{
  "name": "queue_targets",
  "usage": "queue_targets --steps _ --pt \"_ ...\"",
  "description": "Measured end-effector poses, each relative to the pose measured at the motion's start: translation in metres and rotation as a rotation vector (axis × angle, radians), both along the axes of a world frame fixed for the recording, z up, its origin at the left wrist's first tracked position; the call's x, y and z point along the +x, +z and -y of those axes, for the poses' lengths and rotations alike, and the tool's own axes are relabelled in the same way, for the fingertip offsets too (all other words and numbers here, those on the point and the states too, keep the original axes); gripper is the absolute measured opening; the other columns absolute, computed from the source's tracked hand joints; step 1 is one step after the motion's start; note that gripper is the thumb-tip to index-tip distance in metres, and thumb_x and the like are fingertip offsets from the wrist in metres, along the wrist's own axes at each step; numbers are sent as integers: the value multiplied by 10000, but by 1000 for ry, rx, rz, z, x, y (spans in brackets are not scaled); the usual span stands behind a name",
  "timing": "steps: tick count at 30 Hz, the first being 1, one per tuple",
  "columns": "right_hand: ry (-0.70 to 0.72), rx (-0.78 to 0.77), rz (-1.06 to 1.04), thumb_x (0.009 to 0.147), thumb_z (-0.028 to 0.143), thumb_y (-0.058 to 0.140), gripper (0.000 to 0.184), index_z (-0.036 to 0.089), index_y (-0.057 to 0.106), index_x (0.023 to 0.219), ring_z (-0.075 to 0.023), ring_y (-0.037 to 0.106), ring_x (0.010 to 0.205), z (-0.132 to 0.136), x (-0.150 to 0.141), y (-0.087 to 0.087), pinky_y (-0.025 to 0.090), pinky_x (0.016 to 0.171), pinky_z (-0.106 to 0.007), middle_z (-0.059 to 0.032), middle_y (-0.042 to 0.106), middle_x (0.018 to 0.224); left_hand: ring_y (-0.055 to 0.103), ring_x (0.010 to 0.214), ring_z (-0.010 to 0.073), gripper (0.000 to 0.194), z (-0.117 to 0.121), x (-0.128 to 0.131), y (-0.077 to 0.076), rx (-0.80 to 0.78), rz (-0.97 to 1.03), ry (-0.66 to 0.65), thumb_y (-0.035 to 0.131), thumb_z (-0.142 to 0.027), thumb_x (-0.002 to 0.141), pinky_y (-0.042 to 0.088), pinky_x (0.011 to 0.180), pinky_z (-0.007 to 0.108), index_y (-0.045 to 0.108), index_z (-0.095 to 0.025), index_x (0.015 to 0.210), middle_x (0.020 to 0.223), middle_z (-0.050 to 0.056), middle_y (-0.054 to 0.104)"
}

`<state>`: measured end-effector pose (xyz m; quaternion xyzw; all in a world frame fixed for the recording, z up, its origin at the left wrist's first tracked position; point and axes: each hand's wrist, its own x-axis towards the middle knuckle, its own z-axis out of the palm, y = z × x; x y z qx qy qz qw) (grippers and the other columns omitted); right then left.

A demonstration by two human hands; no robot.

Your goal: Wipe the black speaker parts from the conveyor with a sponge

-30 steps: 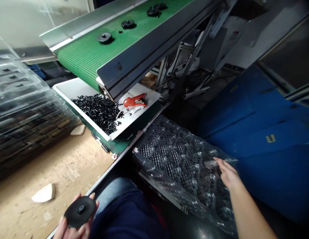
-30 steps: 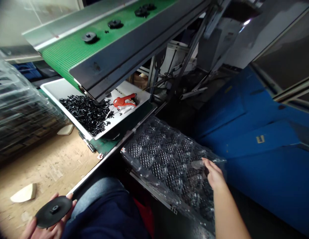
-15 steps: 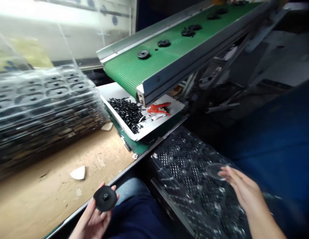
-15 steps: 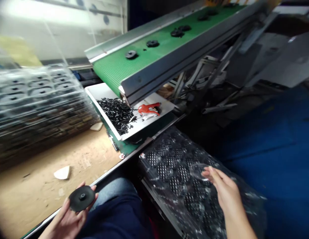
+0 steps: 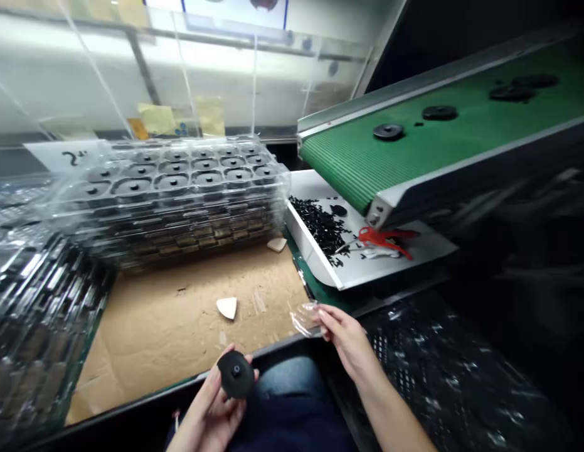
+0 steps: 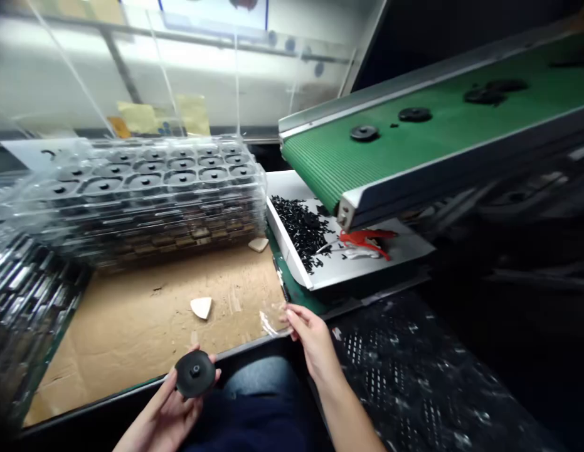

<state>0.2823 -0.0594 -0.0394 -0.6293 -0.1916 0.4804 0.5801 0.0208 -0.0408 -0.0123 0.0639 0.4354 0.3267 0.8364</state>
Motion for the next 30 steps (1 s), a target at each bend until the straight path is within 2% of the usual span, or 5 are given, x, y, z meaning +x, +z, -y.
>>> queue_targets --steps 6,11,16,24,30 --pt "-121 83 -82 883 287 549 264 150 546 1108 -158 600 877 -96 -27 -11 523 734 -343 -59 584 1084 622 1048 273 663 -2 -28 -18 -59 45 99 595 -156 803 542 646 249 311 -321 1379 1149 78 674" --pt "-244 95 -140 885 304 544 290 153 535 1133 -173 595 912 -136 -21 -16 519 758 -366 -66 574 1107 601 1051 310 458 -21 -31 -3 402 -59 -71 734 -351 662 480 755 286 645 -269 1104 1225 109 618" --pt "-270 89 -210 888 306 539 288 151 534 1132 -169 597 900 -144 -11 -11 521 750 -358 -64 577 1096 424 1224 305 485 -63 -10 30 1044 -366 -615 733 -299 667 412 899 333 617 -303 1138 1347 66 501" --pt "-201 97 -305 889 285 541 262 146 537 1111 -136 604 804 -126 -8 -1 528 671 -304 -50 593 1030 384 1283 259 563 -89 26 32 1062 -282 -861 710 -425 674 380 999 364 529 -335 1200 1449 37 369" --pt "-209 103 -409 893 267 536 234 142 535 1091 -95 584 689 -124 -4 1 507 564 -232 -31 595 958 330 1332 284 617 -134 48 53 1397 -472 -1214 668 -479 693 309 1071 389 499 -262 1245 1521 100 221"
